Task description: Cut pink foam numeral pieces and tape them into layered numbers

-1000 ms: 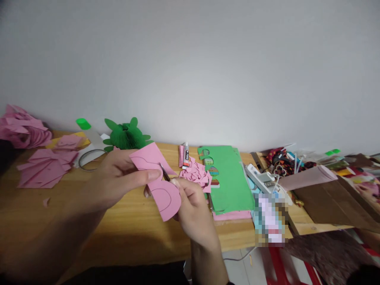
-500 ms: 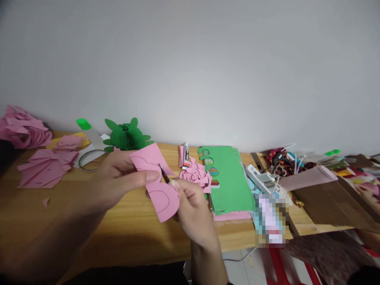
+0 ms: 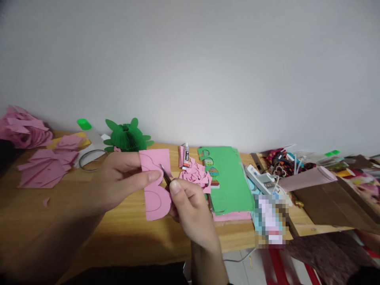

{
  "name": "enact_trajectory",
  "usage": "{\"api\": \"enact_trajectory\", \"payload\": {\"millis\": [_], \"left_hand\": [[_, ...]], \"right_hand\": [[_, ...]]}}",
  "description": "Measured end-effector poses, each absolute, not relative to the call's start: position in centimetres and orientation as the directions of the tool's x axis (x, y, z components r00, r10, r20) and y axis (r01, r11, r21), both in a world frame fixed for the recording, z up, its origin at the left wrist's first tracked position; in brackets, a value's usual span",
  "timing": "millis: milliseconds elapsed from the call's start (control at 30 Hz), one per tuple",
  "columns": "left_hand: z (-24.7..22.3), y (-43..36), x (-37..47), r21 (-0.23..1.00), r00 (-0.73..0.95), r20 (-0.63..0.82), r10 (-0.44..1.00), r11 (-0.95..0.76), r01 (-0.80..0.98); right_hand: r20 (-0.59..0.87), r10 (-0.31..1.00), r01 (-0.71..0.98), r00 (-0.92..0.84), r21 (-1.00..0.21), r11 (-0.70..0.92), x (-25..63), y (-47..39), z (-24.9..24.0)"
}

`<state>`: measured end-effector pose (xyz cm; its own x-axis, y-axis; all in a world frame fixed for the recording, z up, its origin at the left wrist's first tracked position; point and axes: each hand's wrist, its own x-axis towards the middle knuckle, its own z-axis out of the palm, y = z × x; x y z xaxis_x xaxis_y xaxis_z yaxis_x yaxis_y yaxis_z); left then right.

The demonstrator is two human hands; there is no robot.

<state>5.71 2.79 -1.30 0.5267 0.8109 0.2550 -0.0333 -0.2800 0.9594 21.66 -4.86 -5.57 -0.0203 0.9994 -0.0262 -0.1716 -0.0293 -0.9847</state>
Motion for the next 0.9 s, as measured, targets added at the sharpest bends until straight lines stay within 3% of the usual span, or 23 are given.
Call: {"api": "enact_trajectory", "payload": {"millis": [900], "left_hand": [[-1.29,2.77,5.69,0.956,0.542,0.276,0.794,-0.284,-0.071]], "right_hand": [[0.060,0.994,-0.120,-0.092,-0.992,0.048,22.22,-4.86,-5.27]]}}
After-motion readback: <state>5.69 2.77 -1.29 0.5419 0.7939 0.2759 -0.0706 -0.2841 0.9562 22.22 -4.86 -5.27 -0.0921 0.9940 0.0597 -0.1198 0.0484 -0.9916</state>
